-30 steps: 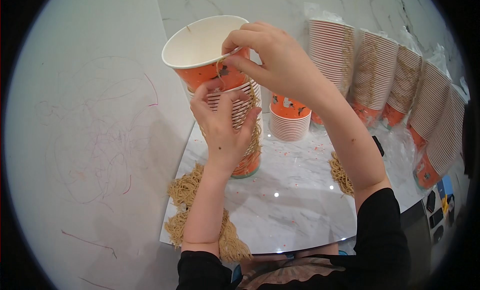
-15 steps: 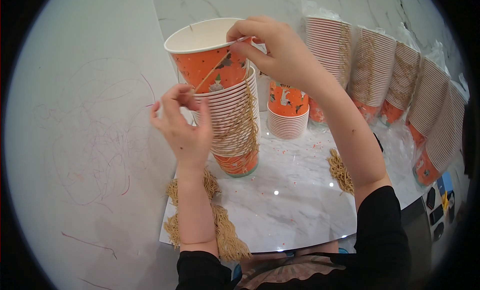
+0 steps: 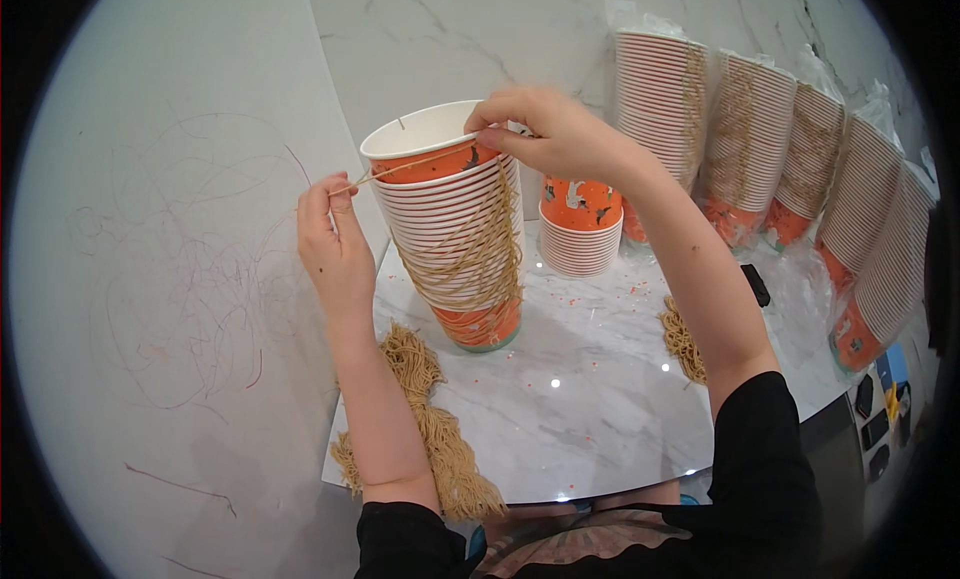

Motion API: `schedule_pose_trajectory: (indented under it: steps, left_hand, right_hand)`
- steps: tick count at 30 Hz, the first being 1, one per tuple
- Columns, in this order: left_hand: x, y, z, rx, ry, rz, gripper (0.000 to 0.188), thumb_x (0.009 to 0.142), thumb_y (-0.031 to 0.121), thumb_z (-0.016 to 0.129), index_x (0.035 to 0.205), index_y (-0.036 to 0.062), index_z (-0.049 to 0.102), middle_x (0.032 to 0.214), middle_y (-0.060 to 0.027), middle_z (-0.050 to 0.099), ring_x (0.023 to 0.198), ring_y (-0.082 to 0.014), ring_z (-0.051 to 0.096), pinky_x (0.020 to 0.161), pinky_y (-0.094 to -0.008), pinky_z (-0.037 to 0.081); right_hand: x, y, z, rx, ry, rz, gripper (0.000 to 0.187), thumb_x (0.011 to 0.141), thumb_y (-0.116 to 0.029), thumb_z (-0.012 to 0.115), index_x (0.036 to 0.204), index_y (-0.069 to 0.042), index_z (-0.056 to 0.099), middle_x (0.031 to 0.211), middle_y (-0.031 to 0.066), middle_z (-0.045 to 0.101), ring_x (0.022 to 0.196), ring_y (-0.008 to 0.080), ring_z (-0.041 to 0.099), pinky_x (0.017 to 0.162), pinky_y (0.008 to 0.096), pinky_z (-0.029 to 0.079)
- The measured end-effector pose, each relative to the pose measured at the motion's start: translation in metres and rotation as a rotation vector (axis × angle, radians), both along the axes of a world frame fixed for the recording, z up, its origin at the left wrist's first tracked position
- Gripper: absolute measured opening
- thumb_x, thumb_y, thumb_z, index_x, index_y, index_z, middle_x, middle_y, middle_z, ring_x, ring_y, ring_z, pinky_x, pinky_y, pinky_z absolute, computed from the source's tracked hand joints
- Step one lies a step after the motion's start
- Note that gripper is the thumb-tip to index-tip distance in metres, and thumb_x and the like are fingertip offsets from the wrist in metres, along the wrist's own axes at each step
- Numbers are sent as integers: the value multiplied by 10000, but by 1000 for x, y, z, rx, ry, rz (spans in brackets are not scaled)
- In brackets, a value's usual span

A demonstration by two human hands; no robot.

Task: Assembling paper buckets by threading and knotting string handles.

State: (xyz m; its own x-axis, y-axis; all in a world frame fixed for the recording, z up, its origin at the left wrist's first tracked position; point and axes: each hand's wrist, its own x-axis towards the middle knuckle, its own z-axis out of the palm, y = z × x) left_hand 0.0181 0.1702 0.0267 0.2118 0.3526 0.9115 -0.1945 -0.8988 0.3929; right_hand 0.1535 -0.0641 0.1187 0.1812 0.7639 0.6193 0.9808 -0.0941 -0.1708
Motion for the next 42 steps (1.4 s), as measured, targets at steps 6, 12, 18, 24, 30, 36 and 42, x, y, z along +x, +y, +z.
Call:
schedule_pose_trajectory:
  steps: [6, 12, 18, 24, 30, 36, 42]
  left_hand:
    - [12, -22, 2, -5, -127, -367, 375, 1131, 289, 394, 1280, 43, 635, 1393, -162, 607, 1271, -255, 581, 1105, -376, 424]
    - [13, -25, 0, 26, -87, -392, 371, 1128, 261, 397, 1289, 25, 634, 1391, -169, 607, 1269, -247, 584, 1106, -375, 425]
    - [12, -24, -1, 34, -114, -377, 354, 1123, 238, 408, 1230, 24, 669, 1314, -153, 644, 1194, -222, 617, 1066, -355, 453]
    - [9, -28, 1, 36, -129, -355, 334, 1115, 211, 423, 1148, 22, 697, 1211, -122, 688, 1168, -214, 629, 1038, -347, 465]
    - [13, -28, -1, 65, -185, -334, 283, 1083, 181, 488, 1034, 11, 709, 1064, -111, 710, 1106, -262, 673, 961, -371, 506]
    - [10, -25, -2, 52, -155, -312, 288, 1087, 153, 468, 1038, 3, 710, 1067, -116, 720, 1095, -237, 674, 975, -352, 500]
    - [11, -26, -3, 16, -137, -307, 311, 1089, 143, 439, 1042, -12, 705, 1092, -127, 734, 1089, -210, 666, 1004, -335, 487]
  right_hand:
    - [18, -2, -10, 179, 302, 123, 256, 1042, -228, 547, 1141, -39, 690, 1098, 111, 714, 1049, 226, 658, 903, 354, 514]
    - [23, -8, -17, 99, 253, 70, 200, 1051, -159, 579, 1144, 5, 647, 1104, 71, 664, 1056, 158, 657, 967, 331, 542]
    - [29, -5, -26, 151, 334, 120, 174, 1046, -134, 580, 1111, 16, 641, 1094, 59, 658, 1073, 149, 657, 989, 324, 540]
    - [38, -1, -40, 210, 387, 109, 174, 1054, -146, 565, 1112, -8, 653, 1099, 54, 671, 1081, 143, 650, 978, 311, 518]
    - [36, -2, -44, 207, 290, 24, 225, 1064, -202, 545, 1116, -20, 669, 1187, 94, 703, 1200, 186, 629, 989, 319, 489]
    - [39, 4, -56, 270, 298, 122, 253, 1073, -230, 540, 1120, -20, 673, 1171, 108, 713, 1322, 224, 578, 1014, 333, 480]
    - [35, 9, -66, 347, 347, 127, 269, 1078, -229, 543, 1118, 5, 669, 1155, 100, 719, 1343, 237, 561, 1048, 338, 464]
